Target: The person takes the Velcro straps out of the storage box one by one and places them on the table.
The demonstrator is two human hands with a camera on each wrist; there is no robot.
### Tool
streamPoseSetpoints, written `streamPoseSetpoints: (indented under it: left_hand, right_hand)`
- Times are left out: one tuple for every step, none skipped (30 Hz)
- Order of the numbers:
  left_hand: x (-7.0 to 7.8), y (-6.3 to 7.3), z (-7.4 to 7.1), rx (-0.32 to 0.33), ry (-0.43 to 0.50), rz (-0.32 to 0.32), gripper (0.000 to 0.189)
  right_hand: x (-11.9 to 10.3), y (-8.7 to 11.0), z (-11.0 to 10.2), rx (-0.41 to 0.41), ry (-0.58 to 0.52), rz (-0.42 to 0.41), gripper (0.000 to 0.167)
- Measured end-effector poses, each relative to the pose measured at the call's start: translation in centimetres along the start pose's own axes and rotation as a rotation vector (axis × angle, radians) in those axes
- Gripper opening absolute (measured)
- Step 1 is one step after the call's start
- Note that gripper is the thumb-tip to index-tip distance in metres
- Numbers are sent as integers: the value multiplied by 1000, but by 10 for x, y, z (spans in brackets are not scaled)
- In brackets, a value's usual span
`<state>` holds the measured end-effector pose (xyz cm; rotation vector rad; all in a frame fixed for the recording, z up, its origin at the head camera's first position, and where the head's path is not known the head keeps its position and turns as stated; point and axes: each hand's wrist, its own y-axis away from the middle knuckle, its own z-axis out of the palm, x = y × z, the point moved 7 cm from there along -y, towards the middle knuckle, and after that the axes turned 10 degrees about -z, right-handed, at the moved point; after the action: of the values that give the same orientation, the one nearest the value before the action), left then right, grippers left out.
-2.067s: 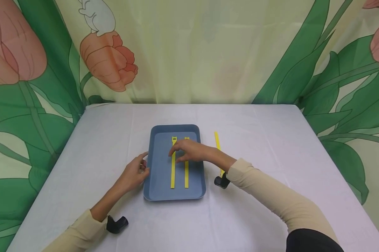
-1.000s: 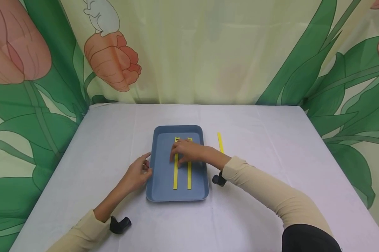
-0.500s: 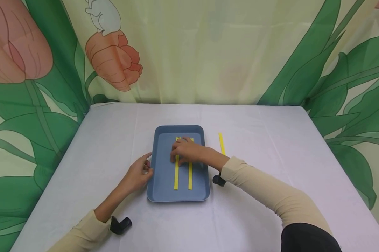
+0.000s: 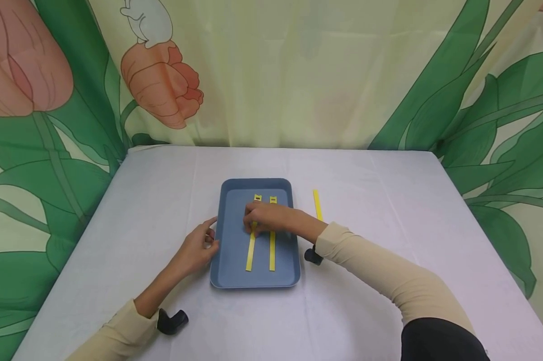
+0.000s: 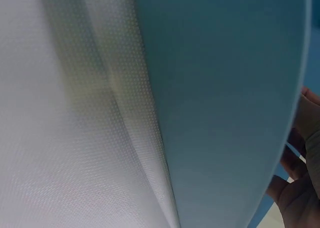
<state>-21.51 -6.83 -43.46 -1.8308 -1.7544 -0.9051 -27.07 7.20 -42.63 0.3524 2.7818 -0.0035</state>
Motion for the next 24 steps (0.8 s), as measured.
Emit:
streamPoseSetpoints:
  left_hand:
    - [0, 0, 0, -3, 2, -3, 60]
    - [-1, 0, 0, -5, 2, -2, 60]
    - [-1, 0, 0, -6, 3, -3, 60]
    - [-1, 0, 0, -7, 5, -2, 61]
    - [-1, 0, 1, -8, 6, -1, 61]
    - [-1, 0, 1, -8, 7, 2, 61]
    - [-2, 0, 1, -8, 8, 3, 61]
    - [-1, 0, 0, -8, 11, 5, 61]
    - [-2, 0, 0, -9, 17, 6, 61]
    - [-2, 0, 0, -9, 20, 7, 61]
    - [-1, 0, 0, -9, 24, 10, 61]
    - [-1, 0, 0, -10, 26, 14, 61]
    - [-1, 0, 0, -12, 29, 12, 61]
    - [-1, 1, 0, -12, 32, 10, 61]
    - [-1, 0, 0, -13, 31, 8, 61]
    - [-1, 0, 1, -12, 27, 6, 61]
    - [-1, 0, 0, -11, 27, 5, 61]
    - [-1, 0, 0, -11, 24, 2, 61]
    - [-1, 0, 0, -10, 23, -4, 61]
    - [-1, 0, 1, -10, 19, -6, 61]
    - [-2, -1, 1, -11, 17, -8, 61]
    - [-2, -1, 1, -11, 16, -9, 61]
    - [-2, -1, 1, -12, 15, -12, 61]
    - [-3, -1, 1, -13, 14, -15, 61]
  right_hand:
    - [0, 0, 0, -2, 4, -1, 13]
    - [0, -1, 0, -4, 8, -4, 14]
    - [0, -1, 0, -6, 12, -6, 15]
    - [0, -1, 0, -8, 21, -9, 16]
    - [-1, -2, 0, -8, 32, -15, 17]
    - [-1, -2, 0, -8, 46, -22, 18]
    - [-2, -3, 0, -9, 64, -30, 18]
    - [-2, -3, 0, -10, 83, -37, 18]
    - [-3, -4, 0, -11, 98, -43, 18]
    - [-3, -4, 0, -12, 114, -49, 18]
    - [-3, -5, 0, -14, 125, -53, 18]
    - [-3, -5, 0, -16, 140, -54, 18]
    - [-3, -6, 0, -19, 154, -52, 18]
    - [-3, -6, 0, -21, 164, -47, 17]
    - [-2, -6, 0, -24, 175, -41, 17]
    - [-2, -6, 1, -27, 185, -37, 17]
    - [-2, -7, 1, -30, 196, -36, 17]
    - [-2, -7, 1, -31, 207, -38, 17]
    - [-2, -8, 1, -35, 205, -37, 17]
    - [-2, -8, 1, -38, 200, -42, 17]
    - [-3, -9, 1, -42, 189, -50, 17]
    - [-3, -9, 1, -46, 177, -59, 17]
    - [-4, -10, 1, -49, 165, -68, 16]
    - [-4, -11, 2, -51, 150, -77, 16]
